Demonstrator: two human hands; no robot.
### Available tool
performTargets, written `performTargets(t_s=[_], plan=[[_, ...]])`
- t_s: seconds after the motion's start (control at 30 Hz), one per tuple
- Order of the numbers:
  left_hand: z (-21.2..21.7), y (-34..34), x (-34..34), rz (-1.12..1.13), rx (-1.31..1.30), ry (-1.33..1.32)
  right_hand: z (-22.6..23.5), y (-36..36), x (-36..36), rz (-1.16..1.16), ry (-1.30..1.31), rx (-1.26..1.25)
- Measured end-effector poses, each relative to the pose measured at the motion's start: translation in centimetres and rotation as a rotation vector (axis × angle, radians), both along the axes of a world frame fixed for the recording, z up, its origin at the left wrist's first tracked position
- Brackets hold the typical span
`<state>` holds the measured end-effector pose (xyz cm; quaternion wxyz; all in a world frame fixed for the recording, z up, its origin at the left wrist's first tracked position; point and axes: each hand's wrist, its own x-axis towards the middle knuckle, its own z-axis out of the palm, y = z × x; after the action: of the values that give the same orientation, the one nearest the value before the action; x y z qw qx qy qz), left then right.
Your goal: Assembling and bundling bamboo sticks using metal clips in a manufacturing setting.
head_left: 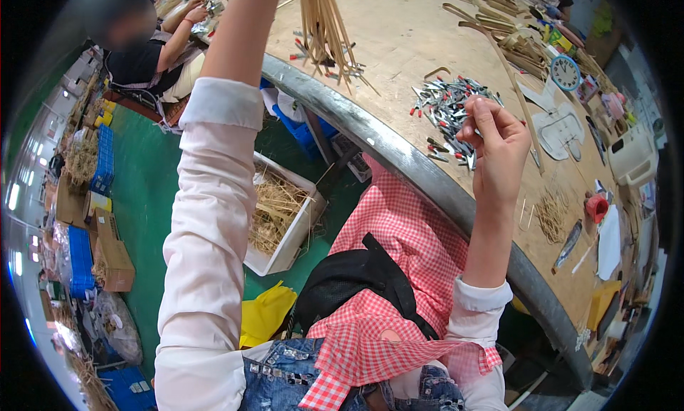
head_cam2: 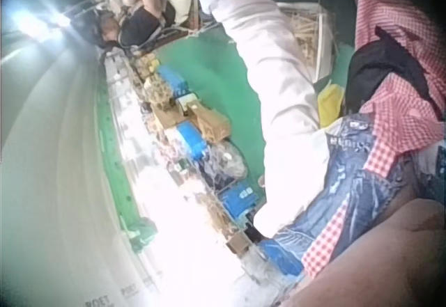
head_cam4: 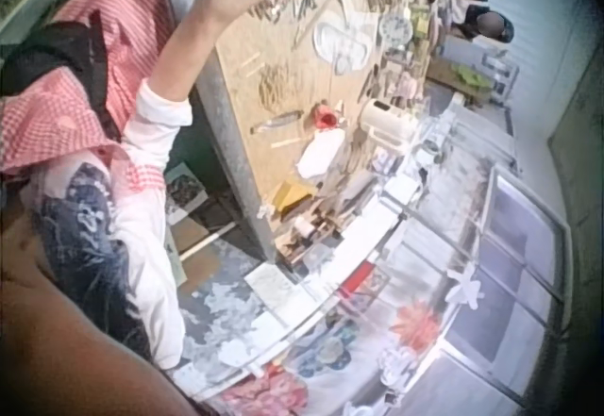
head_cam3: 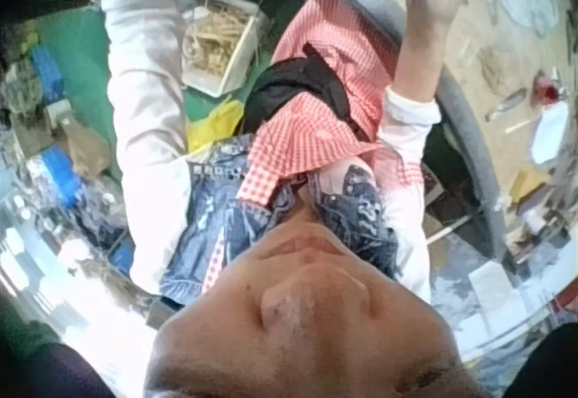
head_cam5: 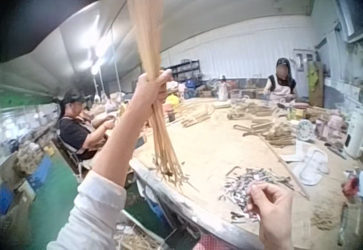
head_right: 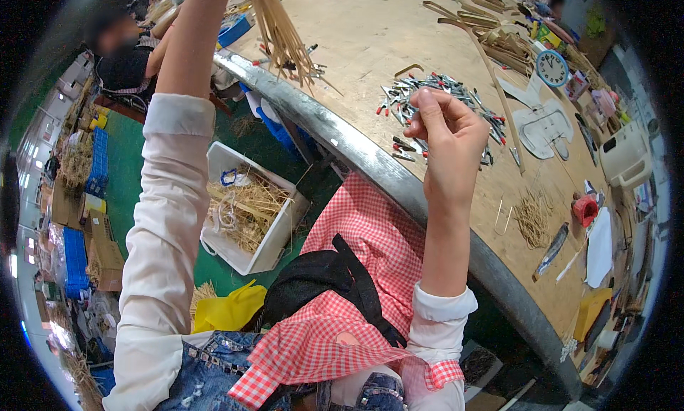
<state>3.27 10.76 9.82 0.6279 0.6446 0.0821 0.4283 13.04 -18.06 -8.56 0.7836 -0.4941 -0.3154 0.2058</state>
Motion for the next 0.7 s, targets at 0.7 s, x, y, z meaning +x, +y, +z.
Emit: performTargets(t_s=[0.7], plan=[[-4.5,1.8,2.6,0.104,0.220,-0.008,-1.4,-1.2,-0.1,-0.059,0.082,0.055]])
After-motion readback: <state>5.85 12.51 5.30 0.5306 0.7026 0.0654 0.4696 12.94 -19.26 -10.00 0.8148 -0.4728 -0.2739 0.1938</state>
